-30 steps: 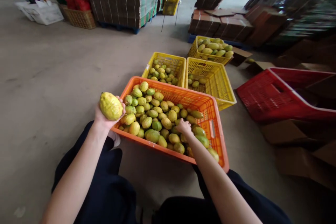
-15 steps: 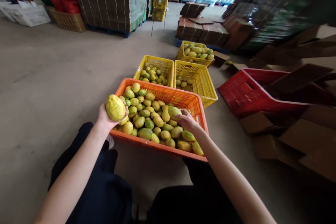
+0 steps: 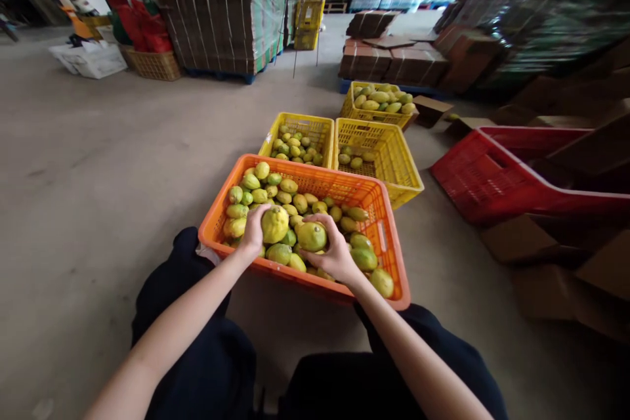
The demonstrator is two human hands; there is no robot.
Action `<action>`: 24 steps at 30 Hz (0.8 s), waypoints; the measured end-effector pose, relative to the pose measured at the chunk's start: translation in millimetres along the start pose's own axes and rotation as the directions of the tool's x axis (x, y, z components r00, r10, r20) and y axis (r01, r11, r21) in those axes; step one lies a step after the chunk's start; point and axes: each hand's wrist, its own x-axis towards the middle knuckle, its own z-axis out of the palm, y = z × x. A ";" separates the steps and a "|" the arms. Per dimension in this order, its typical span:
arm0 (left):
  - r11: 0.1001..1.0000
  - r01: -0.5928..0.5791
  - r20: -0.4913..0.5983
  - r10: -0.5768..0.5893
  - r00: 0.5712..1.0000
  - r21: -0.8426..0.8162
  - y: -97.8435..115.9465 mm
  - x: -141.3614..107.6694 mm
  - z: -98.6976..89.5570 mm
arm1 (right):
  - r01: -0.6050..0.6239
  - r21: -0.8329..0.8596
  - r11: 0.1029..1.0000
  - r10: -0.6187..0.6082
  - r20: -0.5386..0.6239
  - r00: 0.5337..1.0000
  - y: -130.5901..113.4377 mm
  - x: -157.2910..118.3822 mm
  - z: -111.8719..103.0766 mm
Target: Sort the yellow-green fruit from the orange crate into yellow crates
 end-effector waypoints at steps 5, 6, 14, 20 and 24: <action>0.955 -0.264 0.117 0.249 0.961 0.132 -5.8 -12.7 9.3 | 0.034 -0.080 0.996 -0.042 -0.100 0.994 -9.4 -9.7 4.7; 0.951 -0.279 0.139 0.261 0.955 0.131 -7.1 -14.7 10.3 | 0.043 -0.098 0.994 -0.054 -0.106 0.993 -9.9 -11.4 5.6; 0.924 -0.356 0.236 0.318 0.918 0.141 -7.5 -21.2 15.6 | 0.112 -0.162 0.980 -0.138 -0.160 0.977 -9.2 -14.8 8.9; 0.891 -0.397 0.291 0.329 0.898 0.219 -6.3 -22.7 18.8 | 0.101 -0.188 0.977 -0.136 -0.182 0.974 -7.1 -15.8 6.1; 0.874 -0.420 0.311 0.340 0.888 0.244 -7.1 -22.2 20.2 | 0.110 -0.203 0.973 -0.148 -0.184 0.972 -4.9 -16.8 5.8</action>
